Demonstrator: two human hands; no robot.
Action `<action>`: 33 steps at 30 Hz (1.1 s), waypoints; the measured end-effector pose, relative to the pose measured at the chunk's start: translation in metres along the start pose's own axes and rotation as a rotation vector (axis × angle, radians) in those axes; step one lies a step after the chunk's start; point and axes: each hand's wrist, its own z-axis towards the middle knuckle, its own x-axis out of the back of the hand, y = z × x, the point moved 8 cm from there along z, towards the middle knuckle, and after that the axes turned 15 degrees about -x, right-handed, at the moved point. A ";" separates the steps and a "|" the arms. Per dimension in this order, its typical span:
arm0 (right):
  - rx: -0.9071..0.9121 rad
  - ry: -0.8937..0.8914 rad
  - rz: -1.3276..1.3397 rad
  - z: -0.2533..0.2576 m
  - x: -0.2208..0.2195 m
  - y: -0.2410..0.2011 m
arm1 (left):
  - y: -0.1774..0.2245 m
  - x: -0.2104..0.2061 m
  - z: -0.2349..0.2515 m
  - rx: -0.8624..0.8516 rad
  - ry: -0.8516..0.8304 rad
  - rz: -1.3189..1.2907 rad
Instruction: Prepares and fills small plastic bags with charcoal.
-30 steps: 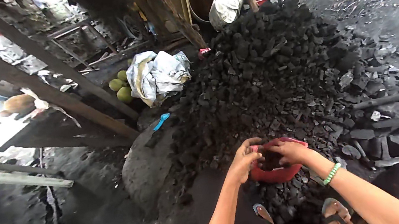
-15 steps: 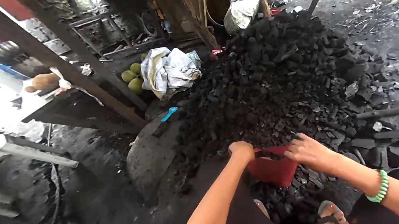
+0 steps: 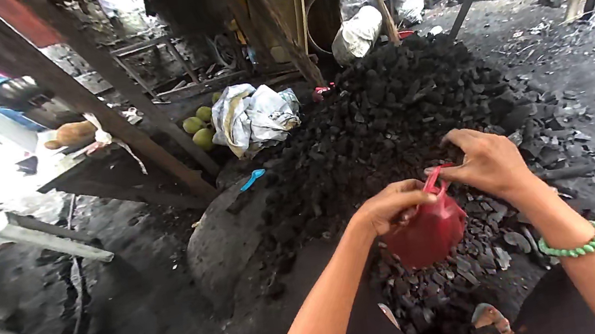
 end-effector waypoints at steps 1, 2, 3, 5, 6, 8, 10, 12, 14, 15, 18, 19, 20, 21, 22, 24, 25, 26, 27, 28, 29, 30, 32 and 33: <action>-0.063 -0.034 0.100 -0.004 -0.006 0.010 | 0.002 -0.004 -0.001 -0.038 0.029 0.090; -0.133 -0.094 0.236 -0.011 -0.016 0.019 | 0.004 -0.007 0.000 -0.079 0.063 0.146; -0.190 -0.161 0.385 -0.018 -0.027 0.027 | 0.005 -0.009 0.002 -0.145 0.113 0.172; -0.287 -0.306 0.733 -0.034 -0.051 0.039 | 0.006 -0.014 0.004 -0.301 0.183 0.164; -0.333 -0.321 0.897 -0.042 -0.061 0.044 | 0.004 -0.017 0.006 -0.359 0.200 0.122; -0.432 -0.310 1.115 -0.057 -0.077 0.050 | -0.005 -0.023 0.009 -0.407 0.224 0.077; -0.513 -0.235 1.185 -0.065 -0.080 0.052 | -0.007 -0.028 0.010 -0.390 0.215 0.244; -0.593 -0.140 1.223 -0.071 -0.079 0.053 | 0.000 -0.035 0.004 -0.425 0.223 0.568; -0.676 -0.100 1.247 -0.072 -0.079 0.052 | 0.013 -0.046 -0.004 -0.693 0.301 0.923; -0.717 -0.096 1.247 -0.072 -0.078 0.051 | 0.017 -0.051 -0.010 -0.855 0.354 1.079; -0.802 -0.192 1.267 -0.072 -0.078 0.045 | 0.020 -0.062 -0.019 -1.135 0.424 1.315; -0.790 -0.233 1.314 -0.072 -0.078 0.043 | 0.020 -0.063 -0.021 -1.167 0.423 1.345; -0.768 -0.257 1.363 -0.071 -0.076 0.041 | 0.020 -0.063 -0.023 -1.174 0.426 1.364; -0.747 -0.267 1.403 -0.070 -0.073 0.037 | 0.021 -0.062 -0.023 -1.155 0.440 1.382; -0.716 -0.284 1.439 -0.068 -0.070 0.033 | 0.023 -0.060 -0.023 -1.112 0.460 1.388; -0.651 -0.273 1.385 -0.065 -0.062 0.030 | 0.029 -0.058 -0.023 -0.952 0.428 1.338; -0.622 -0.252 1.292 -0.063 -0.058 0.030 | 0.032 -0.058 -0.022 -0.800 0.335 1.241; -0.600 -0.238 1.206 -0.063 -0.055 0.030 | 0.032 -0.058 -0.022 -0.587 0.198 1.081; -0.576 -0.232 1.135 -0.063 -0.053 0.029 | 0.029 -0.056 -0.022 -0.363 0.064 0.890; -0.554 -0.224 1.062 -0.064 -0.053 0.026 | 0.024 -0.054 -0.023 -0.186 -0.018 0.675; -0.523 -0.210 0.977 -0.066 -0.053 0.023 | 0.016 -0.052 -0.025 -0.059 -0.030 0.430; -0.493 -0.177 0.886 -0.069 -0.051 0.020 | 0.006 -0.051 -0.028 0.026 0.029 0.149; -0.466 -0.086 0.732 -0.075 -0.051 0.018 | -0.015 -0.056 -0.031 0.149 0.246 -0.359; -0.463 -0.067 0.685 -0.078 -0.053 0.017 | -0.022 -0.059 -0.031 0.174 0.359 -0.518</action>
